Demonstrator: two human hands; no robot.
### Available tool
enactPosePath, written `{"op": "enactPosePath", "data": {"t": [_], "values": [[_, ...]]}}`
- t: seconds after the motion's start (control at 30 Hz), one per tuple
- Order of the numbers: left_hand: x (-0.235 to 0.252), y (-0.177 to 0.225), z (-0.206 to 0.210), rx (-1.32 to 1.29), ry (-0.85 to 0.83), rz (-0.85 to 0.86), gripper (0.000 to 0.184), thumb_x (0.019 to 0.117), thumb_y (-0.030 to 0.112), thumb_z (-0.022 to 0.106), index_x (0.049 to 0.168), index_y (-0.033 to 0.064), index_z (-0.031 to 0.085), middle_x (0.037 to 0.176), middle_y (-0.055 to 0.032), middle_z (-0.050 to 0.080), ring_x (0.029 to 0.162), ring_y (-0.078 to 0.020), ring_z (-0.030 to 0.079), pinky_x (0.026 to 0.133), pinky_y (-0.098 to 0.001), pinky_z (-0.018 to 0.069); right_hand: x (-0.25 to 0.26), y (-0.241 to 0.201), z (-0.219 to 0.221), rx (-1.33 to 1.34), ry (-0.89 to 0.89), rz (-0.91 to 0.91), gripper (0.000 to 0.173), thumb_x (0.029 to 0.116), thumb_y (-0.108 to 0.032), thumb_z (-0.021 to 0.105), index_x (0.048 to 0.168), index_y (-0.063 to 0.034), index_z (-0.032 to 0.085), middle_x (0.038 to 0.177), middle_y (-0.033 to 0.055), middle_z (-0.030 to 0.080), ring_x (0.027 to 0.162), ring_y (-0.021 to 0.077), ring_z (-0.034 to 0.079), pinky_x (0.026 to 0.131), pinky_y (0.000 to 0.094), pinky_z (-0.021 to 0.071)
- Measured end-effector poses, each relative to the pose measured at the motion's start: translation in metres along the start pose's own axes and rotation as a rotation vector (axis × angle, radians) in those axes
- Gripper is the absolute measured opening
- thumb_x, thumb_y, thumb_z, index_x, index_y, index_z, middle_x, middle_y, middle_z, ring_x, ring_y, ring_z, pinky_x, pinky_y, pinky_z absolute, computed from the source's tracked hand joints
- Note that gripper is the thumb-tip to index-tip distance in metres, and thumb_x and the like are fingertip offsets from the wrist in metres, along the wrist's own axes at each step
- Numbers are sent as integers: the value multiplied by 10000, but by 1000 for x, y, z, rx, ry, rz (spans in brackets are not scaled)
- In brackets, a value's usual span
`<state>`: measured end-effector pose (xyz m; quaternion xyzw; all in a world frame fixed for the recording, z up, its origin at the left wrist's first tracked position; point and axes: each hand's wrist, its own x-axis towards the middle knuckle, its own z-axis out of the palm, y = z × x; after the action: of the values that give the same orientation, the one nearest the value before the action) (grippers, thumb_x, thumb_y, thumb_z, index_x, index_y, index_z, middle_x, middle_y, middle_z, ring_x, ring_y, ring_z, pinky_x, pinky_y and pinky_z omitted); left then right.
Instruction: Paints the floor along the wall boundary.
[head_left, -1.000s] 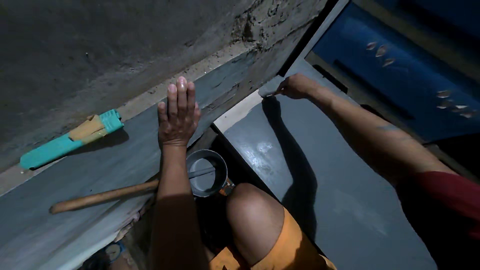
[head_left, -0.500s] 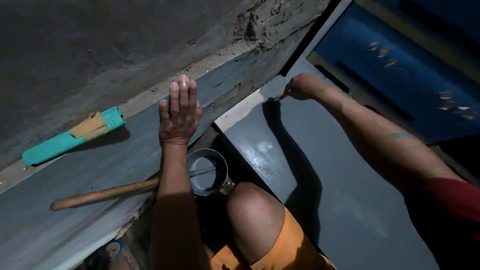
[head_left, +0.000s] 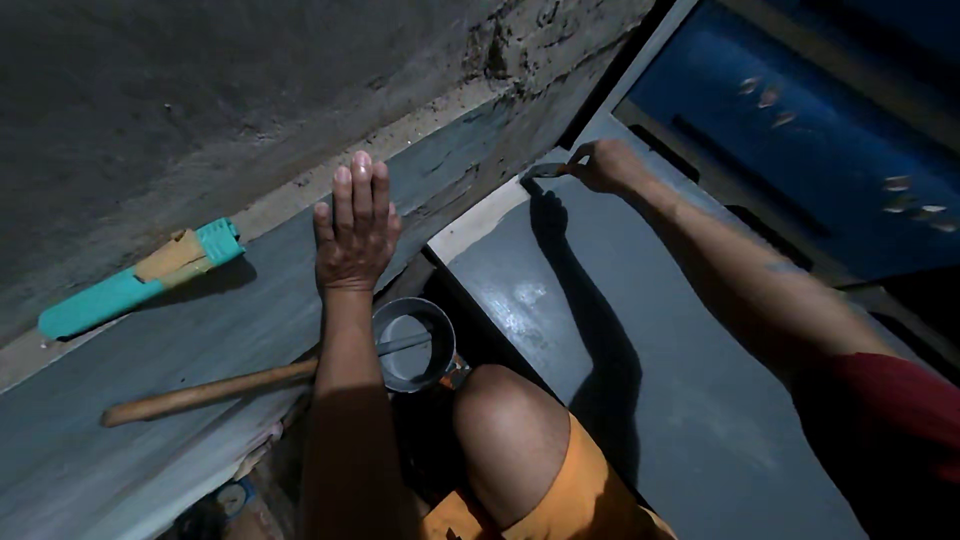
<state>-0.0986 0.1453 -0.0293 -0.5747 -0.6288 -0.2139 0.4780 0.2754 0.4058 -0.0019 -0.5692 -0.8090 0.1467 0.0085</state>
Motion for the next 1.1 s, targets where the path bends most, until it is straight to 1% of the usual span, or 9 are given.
{"op": "enactPosePath", "data": {"t": [0.13,0.3,0.43,0.53,0.67,0.83,0.9,1.0,1.1], "values": [[0,1,1,-8,-1,-6,698,1092,342,388,1662,119,54,1742,-44,-20,1593,-197,-61,1253,-481,-50,3,6,13,-6,-34,6,329,1042,-318,616,1107,-18,733,1011,261,711,950,461,694,845,696,527],[0,0,1,-21,8,-16,688,1092,344,385,1664,131,69,1743,-32,-6,1593,-190,-55,1253,-471,-45,4,9,-8,-207,-202,98,334,999,-329,681,943,-6,744,965,267,705,947,485,677,799,739,500],[0,1,1,-11,9,-17,689,1088,350,399,1662,135,85,1741,-43,22,1593,-202,-21,1250,-472,-23,-5,-8,-30,-139,-127,44,355,1055,-339,586,1053,-24,750,1012,271,709,982,491,675,850,739,486],[1,1,0,-2,4,-13,696,1087,340,406,1661,122,79,1741,-47,7,1593,-209,-40,1251,-477,-30,-2,-15,-20,-101,-113,-32,357,1034,-383,623,1111,-62,757,1039,249,721,1001,470,685,877,721,498],[1,0,0,-5,20,-4,709,1084,344,418,1660,108,79,1742,-47,-4,1593,-207,-59,1258,-472,-34,2,-23,0,-119,-64,-58,282,1006,-365,652,1095,-127,774,1050,213,726,1018,450,685,844,710,515],[0,1,0,-21,13,-12,688,1087,348,412,1660,130,101,1740,-48,37,1594,-205,-9,1254,-458,1,2,-25,21,-148,-64,-69,280,1017,-336,639,1055,-93,772,1015,222,727,984,454,695,809,705,530],[0,1,0,-24,12,-15,689,1087,346,406,1661,126,96,1741,-47,26,1594,-203,-24,1255,-457,-19,-2,-27,19,-186,-92,-36,253,995,-315,659,1023,-92,777,999,229,725,973,466,690,774,717,520],[0,0,-1,-26,17,-21,642,1085,327,414,1642,117,176,1732,-60,104,1590,-217,40,1250,-453,1,-5,-37,8,-211,-54,25,271,989,-352,651,1048,-117,772,1038,235,721,1006,484,681,765,731,510],[1,1,-1,-24,12,-14,656,1084,313,419,1649,117,150,1734,-67,84,1591,-220,32,1251,-461,12,-2,-39,12,-221,-7,43,272,987,-345,633,1047,-117,769,1023,238,722,981,487,688,740,730,514]]}}
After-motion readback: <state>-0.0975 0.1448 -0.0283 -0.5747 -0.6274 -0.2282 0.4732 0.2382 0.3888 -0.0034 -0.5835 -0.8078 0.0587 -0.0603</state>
